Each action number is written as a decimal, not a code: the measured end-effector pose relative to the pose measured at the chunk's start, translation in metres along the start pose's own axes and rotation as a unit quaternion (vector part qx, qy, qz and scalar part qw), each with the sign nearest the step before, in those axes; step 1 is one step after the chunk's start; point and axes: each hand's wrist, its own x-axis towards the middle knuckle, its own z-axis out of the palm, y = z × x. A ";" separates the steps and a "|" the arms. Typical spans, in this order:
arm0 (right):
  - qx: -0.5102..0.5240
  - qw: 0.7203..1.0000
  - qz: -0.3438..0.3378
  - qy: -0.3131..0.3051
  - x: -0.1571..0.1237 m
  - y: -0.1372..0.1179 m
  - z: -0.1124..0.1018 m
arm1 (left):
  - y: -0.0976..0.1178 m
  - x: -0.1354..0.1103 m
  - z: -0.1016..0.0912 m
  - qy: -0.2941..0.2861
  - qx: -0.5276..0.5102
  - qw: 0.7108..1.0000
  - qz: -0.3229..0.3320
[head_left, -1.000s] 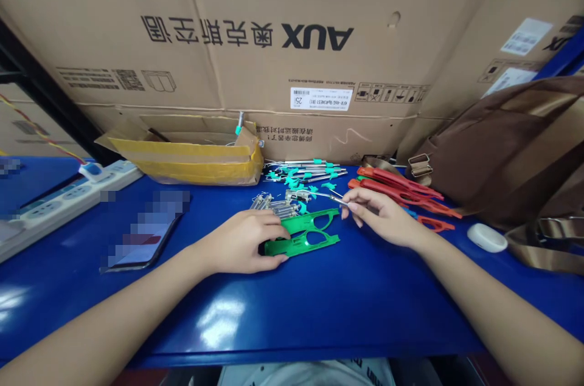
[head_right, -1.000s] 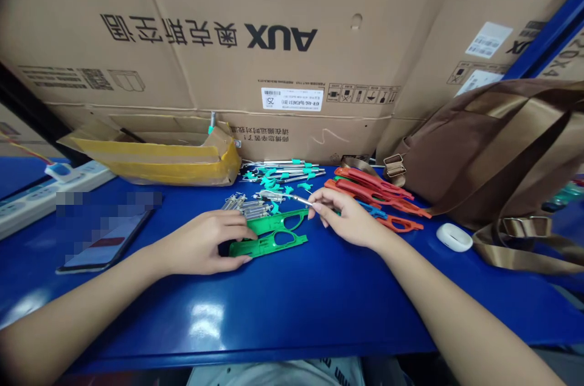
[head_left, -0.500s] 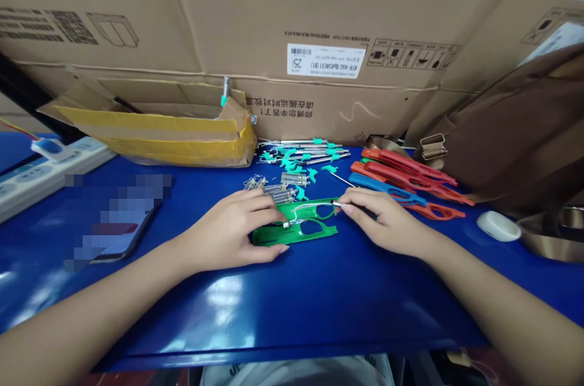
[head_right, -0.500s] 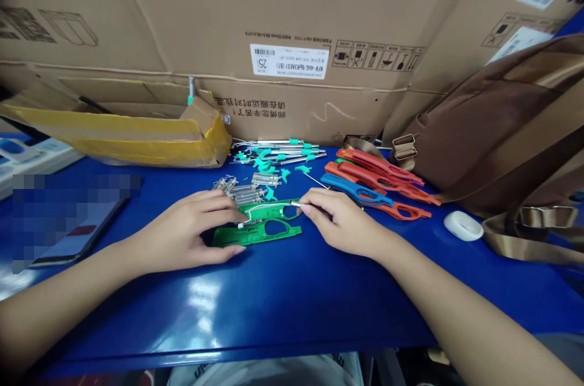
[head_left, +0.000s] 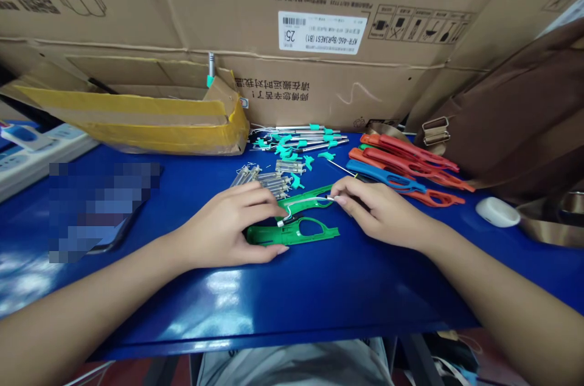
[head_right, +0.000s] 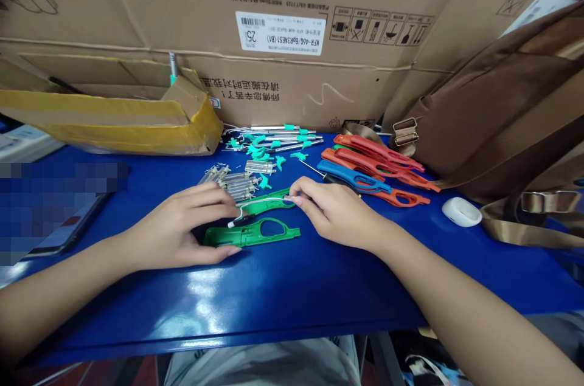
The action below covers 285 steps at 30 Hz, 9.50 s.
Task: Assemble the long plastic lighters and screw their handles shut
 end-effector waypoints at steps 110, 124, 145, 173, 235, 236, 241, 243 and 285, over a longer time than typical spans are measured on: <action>-0.127 0.987 -0.100 -0.025 0.004 0.004 0.000 | 0.007 -0.002 0.002 -0.058 -0.017 0.983 -0.173; 0.007 0.997 -0.081 0.009 0.008 0.006 0.011 | 0.009 -0.002 0.004 -0.036 -0.037 0.983 -0.178; -0.102 0.983 -0.131 0.085 0.006 -0.006 0.014 | 0.003 0.001 0.004 0.151 -0.005 0.987 -0.051; -0.131 0.971 -0.180 0.084 0.002 -0.012 0.024 | -0.005 0.000 0.022 0.056 -0.016 0.994 -0.097; -0.018 0.995 -0.091 0.030 0.008 -0.013 0.037 | -0.004 -0.003 0.021 0.036 -0.039 0.995 -0.086; -0.015 0.996 -0.088 0.029 0.008 -0.014 0.037 | -0.004 -0.003 0.021 0.035 -0.038 0.995 -0.087; -0.022 0.995 -0.102 0.001 0.006 -0.015 0.032 | -0.005 -0.003 0.020 0.027 -0.036 0.995 -0.086; -0.024 0.993 -0.119 -0.016 0.004 -0.015 0.029 | -0.005 -0.003 0.020 0.027 -0.038 0.995 -0.087; 0.053 0.988 -0.145 -0.029 0.006 -0.006 0.027 | -0.005 -0.004 0.019 0.062 -0.055 0.997 -0.008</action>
